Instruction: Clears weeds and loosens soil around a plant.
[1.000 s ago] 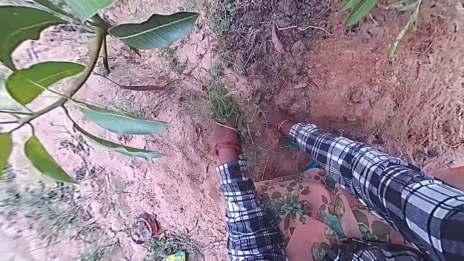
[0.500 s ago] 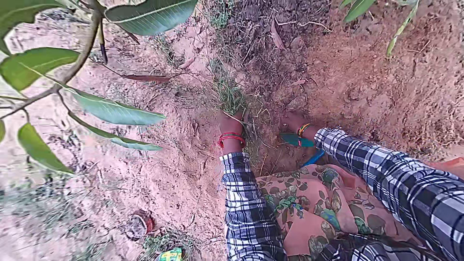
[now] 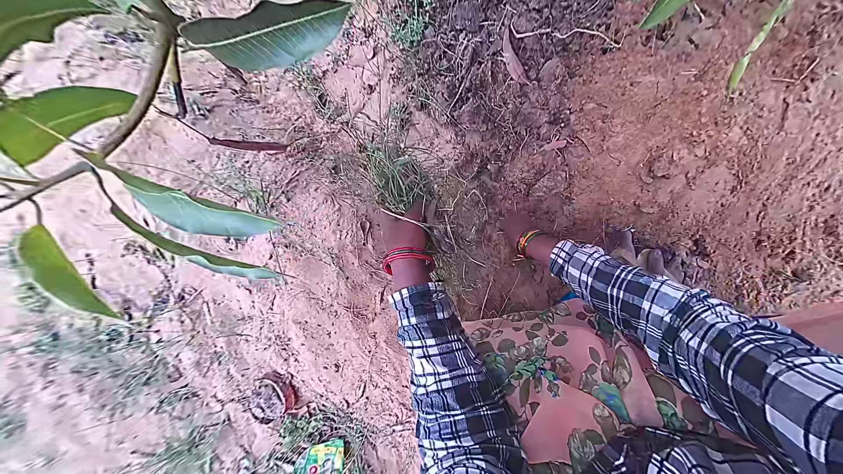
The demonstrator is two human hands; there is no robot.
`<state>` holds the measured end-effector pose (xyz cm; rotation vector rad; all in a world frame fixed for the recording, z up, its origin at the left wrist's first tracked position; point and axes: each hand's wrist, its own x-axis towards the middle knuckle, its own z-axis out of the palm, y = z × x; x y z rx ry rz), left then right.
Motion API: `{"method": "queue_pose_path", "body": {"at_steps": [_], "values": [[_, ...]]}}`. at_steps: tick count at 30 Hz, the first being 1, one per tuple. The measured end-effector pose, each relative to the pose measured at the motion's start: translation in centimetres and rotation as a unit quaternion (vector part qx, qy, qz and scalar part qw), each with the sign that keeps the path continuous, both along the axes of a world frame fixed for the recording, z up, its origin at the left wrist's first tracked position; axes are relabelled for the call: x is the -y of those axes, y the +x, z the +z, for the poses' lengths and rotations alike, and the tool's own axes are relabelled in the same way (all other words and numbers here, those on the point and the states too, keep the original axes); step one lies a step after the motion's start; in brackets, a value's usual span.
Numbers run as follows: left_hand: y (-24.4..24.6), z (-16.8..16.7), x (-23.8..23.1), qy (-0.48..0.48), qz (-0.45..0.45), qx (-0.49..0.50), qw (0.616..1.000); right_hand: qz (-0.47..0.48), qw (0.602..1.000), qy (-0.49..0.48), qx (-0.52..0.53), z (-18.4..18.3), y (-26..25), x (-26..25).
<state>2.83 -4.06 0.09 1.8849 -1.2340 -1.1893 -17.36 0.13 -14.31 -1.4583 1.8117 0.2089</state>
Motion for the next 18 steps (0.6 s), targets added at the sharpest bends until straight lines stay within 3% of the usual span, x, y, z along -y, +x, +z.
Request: {"method": "queue_pose_path", "body": {"at_steps": [6,12,16,18], "values": [[0.9,1.3,0.1,-0.028,0.017,0.052,0.998,-0.061,0.984,-0.119,0.116,1.4,0.7,2.8],[1.5,0.1,0.5,-0.044,0.009,0.051,0.998,0.035,0.996,-0.064,0.045,0.9,2.9,4.1],[1.6,1.3,0.4,-0.03,0.022,0.037,0.999,-0.093,0.982,-0.044,0.159,2.1,1.9,4.5],[1.0,1.9,0.2,-0.022,0.022,0.045,0.998,-0.093,0.977,-0.048,0.187,3.1,2.2,3.8]]}}
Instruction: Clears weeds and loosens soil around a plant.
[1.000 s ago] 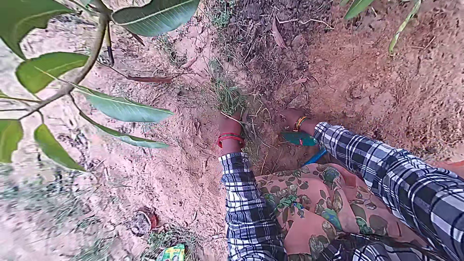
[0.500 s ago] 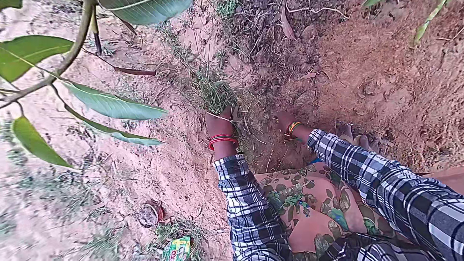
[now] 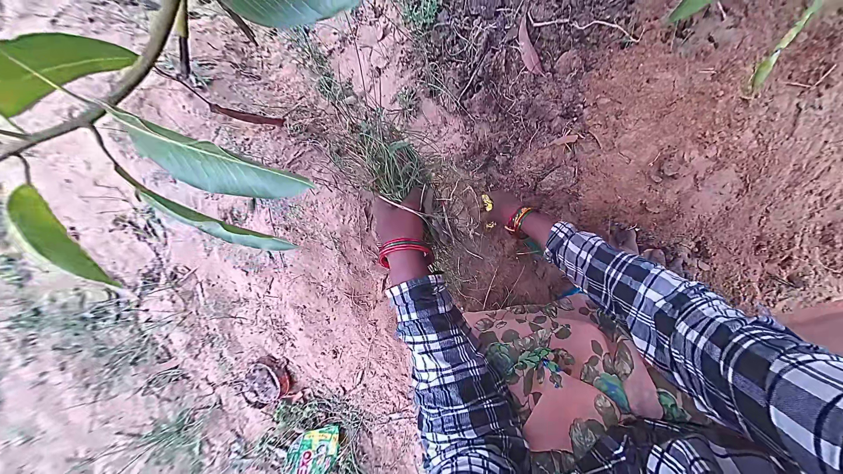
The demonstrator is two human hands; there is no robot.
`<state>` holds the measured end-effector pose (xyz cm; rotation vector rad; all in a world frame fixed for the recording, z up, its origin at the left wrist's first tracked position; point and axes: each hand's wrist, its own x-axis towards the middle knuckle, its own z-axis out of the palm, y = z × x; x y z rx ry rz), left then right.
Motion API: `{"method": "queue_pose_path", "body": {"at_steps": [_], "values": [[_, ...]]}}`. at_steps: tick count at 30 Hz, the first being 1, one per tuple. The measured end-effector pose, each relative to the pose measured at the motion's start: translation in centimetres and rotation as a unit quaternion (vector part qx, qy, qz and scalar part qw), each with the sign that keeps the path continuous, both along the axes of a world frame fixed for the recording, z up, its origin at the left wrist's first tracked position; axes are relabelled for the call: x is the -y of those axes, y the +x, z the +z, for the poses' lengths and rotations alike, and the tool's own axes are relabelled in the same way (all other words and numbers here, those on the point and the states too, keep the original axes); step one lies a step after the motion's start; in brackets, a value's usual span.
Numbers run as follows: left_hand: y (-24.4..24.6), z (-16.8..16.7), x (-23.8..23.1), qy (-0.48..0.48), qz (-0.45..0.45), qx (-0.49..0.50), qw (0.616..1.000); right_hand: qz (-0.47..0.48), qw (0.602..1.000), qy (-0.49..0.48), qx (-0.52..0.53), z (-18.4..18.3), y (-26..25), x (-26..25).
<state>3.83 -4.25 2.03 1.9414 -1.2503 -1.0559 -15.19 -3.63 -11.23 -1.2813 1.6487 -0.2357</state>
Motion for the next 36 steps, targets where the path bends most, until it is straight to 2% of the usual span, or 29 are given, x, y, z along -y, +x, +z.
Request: {"method": "queue_pose_path", "body": {"at_steps": [2,4,7,9,11,13,15,17,20,23,26,29,32,34,36], "values": [[-0.8,0.3,-0.3,0.002,-0.015,-0.002,1.0,0.084,0.996,-0.002,0.003,0.8,1.2,-1.5],[-0.9,-0.3,-0.3,0.005,-0.028,0.0,1.0,0.158,0.987,-0.01,-0.015,-0.2,3.0,-3.3],[-0.6,-1.3,-0.1,0.015,-0.026,-0.006,1.0,0.185,0.981,0.013,-0.062,-0.8,4.3,-4.7],[0.2,-1.6,0.1,0.016,-0.017,0.014,1.0,0.173,0.982,0.026,-0.067,-0.3,2.9,-4.2],[0.6,-1.6,0.1,-0.001,-0.008,0.012,1.0,0.104,0.99,0.004,-0.094,-1.5,0.3,-3.5],[0.3,-1.3,0.1,-0.023,0.003,-0.03,0.999,0.015,0.993,-0.016,-0.112,-2.1,-2.8,-2.9],[-0.3,-1.1,0.0,-0.017,0.004,-0.042,0.999,-0.022,0.99,-0.023,-0.138,-1.5,-4.9,-2.5],[-1.0,-1.2,0.0,0.0,-0.004,-0.033,0.999,-0.015,0.989,-0.023,-0.148,-1.2,-5.4,-2.0],[-1.5,-1.2,0.1,0.031,-0.014,-0.025,0.999,0.042,0.98,-0.01,-0.193,-1.7,-3.5,-1.6],[-1.7,-1.3,-0.1,0.036,-0.017,-0.024,0.999,0.094,0.959,0.079,-0.256,-0.4,0.1,-1.9],[-2.1,-1.8,-0.5,0.052,-0.046,-0.019,0.997,0.103,0.952,0.103,-0.271,-0.8,0.1,-1.5],[-2.9,-2.7,0.0,0.103,-0.084,-0.001,0.991,0.129,0.96,0.103,-0.226,-2.3,-2.7,-0.3],[-3.5,-3.4,0.4,0.114,-0.093,-0.005,0.989,0.11,0.977,0.09,-0.156,-3.2,-5.7,-0.5],[-3.7,-3.3,0.4,0.114,-0.095,-0.004,0.989,0.041,0.991,0.058,-0.116,-4.2,-6.6,-1.2],[-3.5,-3.1,0.4,0.114,-0.096,-0.003,0.989,-0.096,0.995,0.03,-0.029,-2.8,-6.4,-1.2]]}}
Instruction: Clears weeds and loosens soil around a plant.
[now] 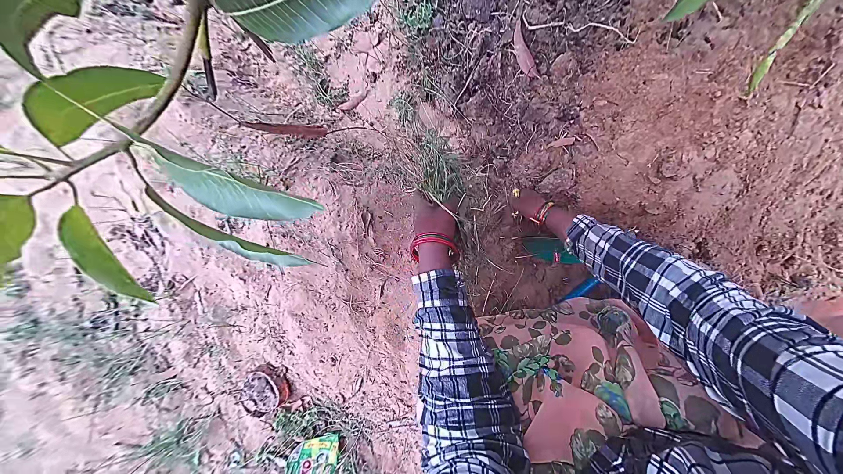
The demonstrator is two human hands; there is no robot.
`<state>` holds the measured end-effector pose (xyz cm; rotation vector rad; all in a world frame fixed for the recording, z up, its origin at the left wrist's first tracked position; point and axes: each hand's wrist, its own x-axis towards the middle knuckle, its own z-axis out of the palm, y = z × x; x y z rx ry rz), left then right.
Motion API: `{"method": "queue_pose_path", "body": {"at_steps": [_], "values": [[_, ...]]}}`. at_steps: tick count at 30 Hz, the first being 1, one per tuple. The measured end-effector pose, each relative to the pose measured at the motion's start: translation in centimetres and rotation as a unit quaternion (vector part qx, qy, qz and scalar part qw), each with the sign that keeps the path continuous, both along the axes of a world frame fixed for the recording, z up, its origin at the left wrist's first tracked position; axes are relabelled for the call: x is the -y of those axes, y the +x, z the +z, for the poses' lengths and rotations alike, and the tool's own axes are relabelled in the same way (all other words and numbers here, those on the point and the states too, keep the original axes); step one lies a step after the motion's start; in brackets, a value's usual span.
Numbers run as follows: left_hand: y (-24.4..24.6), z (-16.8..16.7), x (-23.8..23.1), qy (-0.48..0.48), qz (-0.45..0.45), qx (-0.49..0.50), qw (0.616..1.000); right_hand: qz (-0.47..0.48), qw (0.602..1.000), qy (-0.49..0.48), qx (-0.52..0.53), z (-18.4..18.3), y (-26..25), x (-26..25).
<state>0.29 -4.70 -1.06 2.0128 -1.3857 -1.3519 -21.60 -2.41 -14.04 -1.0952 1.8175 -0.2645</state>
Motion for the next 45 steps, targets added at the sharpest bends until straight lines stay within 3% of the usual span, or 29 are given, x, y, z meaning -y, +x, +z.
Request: {"method": "queue_pose_path", "body": {"at_steps": [2,4,8,10,12,15,17,19,21,23,26,31,38,45], "values": [[0.0,0.1,-0.2,0.001,0.008,0.003,1.0,-0.1,0.994,-0.027,0.028,2.0,-0.1,0.7],[0.0,0.1,-0.2,-0.007,0.01,0.009,1.0,-0.109,0.993,-0.04,0.007,3.5,-0.3,1.3],[0.0,-0.2,0.0,-0.028,-0.01,0.025,0.999,0.112,0.989,0.0,-0.099,4.0,0.8,1.2],[-0.2,-0.3,0.0,-0.03,-0.015,0.035,0.999,0.173,0.976,0.022,-0.132,3.6,1.6,0.7],[-0.1,-0.5,-0.1,-0.037,-0.014,0.031,0.999,0.125,0.989,0.0,-0.075,4.0,1.7,-0.4],[0.6,-0.1,-0.2,-0.046,0.0,0.016,0.999,-0.064,0.995,-0.073,0.037,6.6,0.2,-1.6],[0.9,0.2,-0.2,-0.057,0.005,0.017,0.998,-0.099,0.988,-0.116,0.036,7.9,-2.3,-1.2],[0.7,0.2,-0.1,-0.064,-0.005,0.028,0.998,-0.009,0.994,-0.104,-0.027,8.4,-5.0,-1.2],[0.3,0.2,0.0,-0.068,-0.012,0.04,0.997,0.154,0.981,-0.015,-0.117,8.8,-6.4,-1.9],[0.1,0.5,-0.1,-0.058,-0.019,0.043,0.997,0.267,0.941,0.062,-0.196,7.9,-6.4,-3.3],[0.3,0.0,-0.1,-0.054,-0.012,0.033,0.998,0.309,0.906,0.097,-0.273,6.3,-5.7,-6.0],[0.5,0.7,-0.7,-0.055,-0.005,0.035,0.998,0.343,0.88,0.139,-0.298,3.1,-4.7,-7.0],[0.0,0.7,-0.6,-0.057,-0.001,0.006,0.998,0.418,0.839,0.186,-0.293,3.9,-4.3,-5.9],[0.3,0.2,-0.2,-0.056,0.008,-0.008,0.998,0.353,0.895,0.135,-0.237,-0.3,-7.5,-6.0]]}}
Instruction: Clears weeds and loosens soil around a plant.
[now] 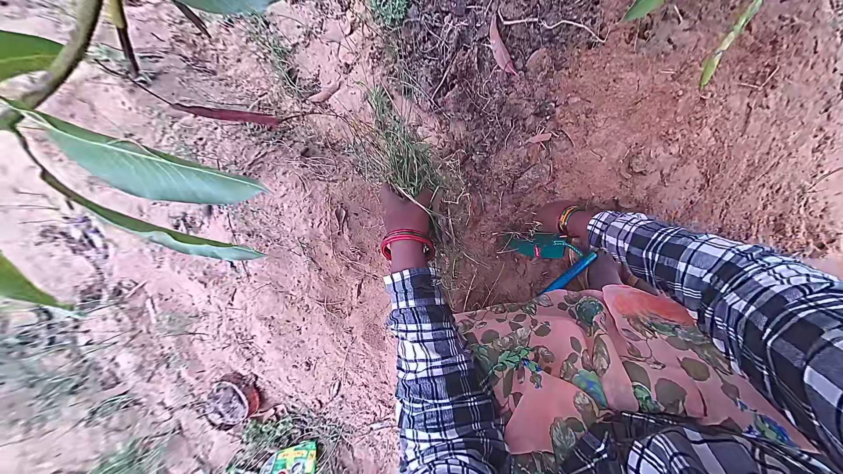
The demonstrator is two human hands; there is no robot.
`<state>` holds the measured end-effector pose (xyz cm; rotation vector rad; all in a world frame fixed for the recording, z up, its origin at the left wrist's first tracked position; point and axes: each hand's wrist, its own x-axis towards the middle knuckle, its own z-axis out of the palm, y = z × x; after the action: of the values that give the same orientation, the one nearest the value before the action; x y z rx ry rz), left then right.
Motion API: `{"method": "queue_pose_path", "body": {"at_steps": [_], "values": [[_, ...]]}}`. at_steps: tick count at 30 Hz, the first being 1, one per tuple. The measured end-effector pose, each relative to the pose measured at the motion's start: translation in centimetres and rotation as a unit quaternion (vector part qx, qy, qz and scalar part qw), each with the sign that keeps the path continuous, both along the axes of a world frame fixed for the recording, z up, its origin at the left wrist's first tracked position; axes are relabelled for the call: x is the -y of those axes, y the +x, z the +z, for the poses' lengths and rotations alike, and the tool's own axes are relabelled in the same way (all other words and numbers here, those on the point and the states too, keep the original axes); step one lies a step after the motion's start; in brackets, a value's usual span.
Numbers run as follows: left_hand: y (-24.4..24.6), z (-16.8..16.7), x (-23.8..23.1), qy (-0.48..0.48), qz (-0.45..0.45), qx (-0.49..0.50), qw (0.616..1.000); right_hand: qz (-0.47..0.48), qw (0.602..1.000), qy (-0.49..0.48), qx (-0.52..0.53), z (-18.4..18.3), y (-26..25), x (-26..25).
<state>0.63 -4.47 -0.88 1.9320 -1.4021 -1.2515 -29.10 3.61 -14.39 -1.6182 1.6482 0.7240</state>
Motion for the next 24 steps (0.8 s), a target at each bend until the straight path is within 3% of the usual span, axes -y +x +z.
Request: {"method": "queue_pose_path", "body": {"at_steps": [3,5,9,18,21,24], "values": [[0.0,0.2,-0.1,-0.002,0.0,0.008,1.0,-0.22,0.964,-0.05,0.142,1.9,-0.3,0.6],[-0.1,0.3,-0.3,0.005,0.004,0.011,1.0,-0.283,0.935,-0.084,0.195,4.2,0.3,1.3],[-0.8,0.4,0.0,0.005,0.003,0.021,1.0,-0.226,0.946,-0.122,0.199,4.7,1.0,2.5],[0.5,1.3,-0.3,-0.053,0.08,0.007,0.995,-0.179,0.979,-0.093,0.019,1.6,6.3,2.6],[0.2,2.0,-0.7,-0.075,0.1,-0.024,0.992,-0.125,0.986,-0.071,0.082,0.2,7.6,3.4],[0.6,2.6,-0.7,-0.079,0.116,-0.053,0.989,-0.145,0.967,-0.159,0.133,1.5,8.3,5.5]]}}
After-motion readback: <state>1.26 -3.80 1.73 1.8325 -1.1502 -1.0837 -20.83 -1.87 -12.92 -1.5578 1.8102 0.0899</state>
